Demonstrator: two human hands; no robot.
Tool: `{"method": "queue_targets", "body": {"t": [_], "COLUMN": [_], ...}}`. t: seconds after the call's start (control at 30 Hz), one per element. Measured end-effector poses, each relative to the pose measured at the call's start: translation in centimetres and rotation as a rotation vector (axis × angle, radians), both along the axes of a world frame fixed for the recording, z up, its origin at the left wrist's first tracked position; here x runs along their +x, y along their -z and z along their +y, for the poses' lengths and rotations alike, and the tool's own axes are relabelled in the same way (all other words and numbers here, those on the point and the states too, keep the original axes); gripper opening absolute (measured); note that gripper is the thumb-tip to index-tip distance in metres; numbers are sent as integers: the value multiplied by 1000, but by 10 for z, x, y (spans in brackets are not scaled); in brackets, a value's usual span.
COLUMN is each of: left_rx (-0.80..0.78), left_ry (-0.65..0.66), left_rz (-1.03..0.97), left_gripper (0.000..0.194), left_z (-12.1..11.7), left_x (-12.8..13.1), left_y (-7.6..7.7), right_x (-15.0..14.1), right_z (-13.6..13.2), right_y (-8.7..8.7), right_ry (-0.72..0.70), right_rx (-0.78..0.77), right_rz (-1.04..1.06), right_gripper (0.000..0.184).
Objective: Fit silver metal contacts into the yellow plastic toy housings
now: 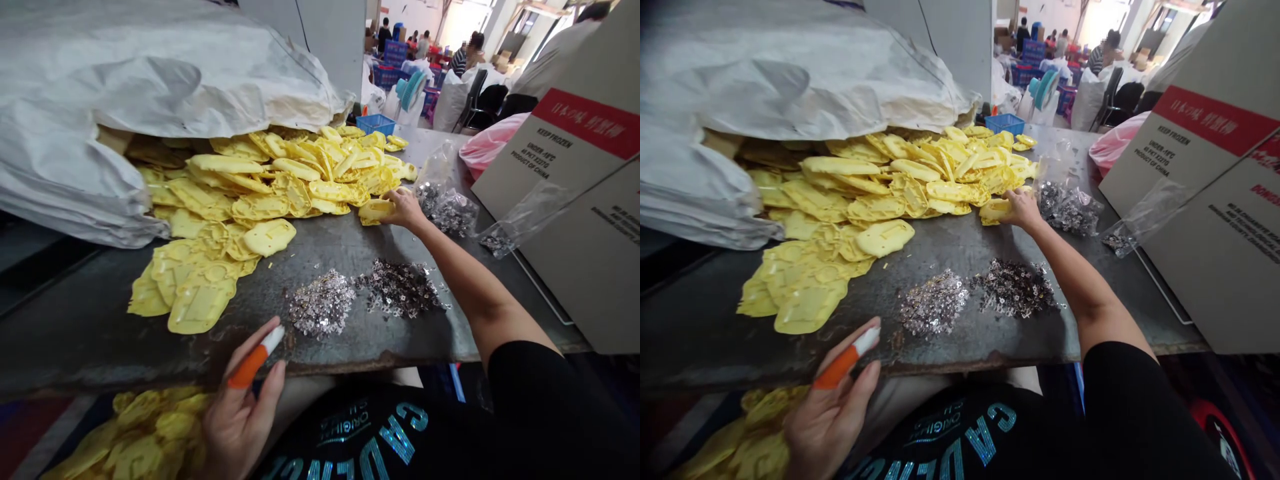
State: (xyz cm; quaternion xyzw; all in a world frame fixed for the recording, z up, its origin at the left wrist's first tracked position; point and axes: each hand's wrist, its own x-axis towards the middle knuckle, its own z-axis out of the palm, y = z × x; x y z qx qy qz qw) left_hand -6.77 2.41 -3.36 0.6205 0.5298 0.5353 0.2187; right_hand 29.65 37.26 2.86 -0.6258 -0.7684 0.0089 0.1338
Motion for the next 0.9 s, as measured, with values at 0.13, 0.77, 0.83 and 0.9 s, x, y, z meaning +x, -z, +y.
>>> {"method": "queue_targets", "body": {"t": [0.13, 0.77, 0.83, 0.9], "left_rx": [-63, -1292, -1343, -1311], "left_ry": [104, 1081, 1176, 1098], "left_rz": [-87, -913, -886, -864], "left_gripper": [45, 74, 68, 58], "left_z": [18, 64, 50, 41], "left_x": [16, 42, 43, 47], "left_y": [-6, -53, -54, -60], "right_x": [19, -36, -29, -8], "right_z": [-19, -267, -283, -290], "right_y": [4, -17, -8, 0], "right_ry": [-49, -1026, -1003, -890], "right_rx": [-13, -140, -130, -99], "right_rz": [130, 598, 613, 657], "right_gripper": [66, 49, 53, 61]}}
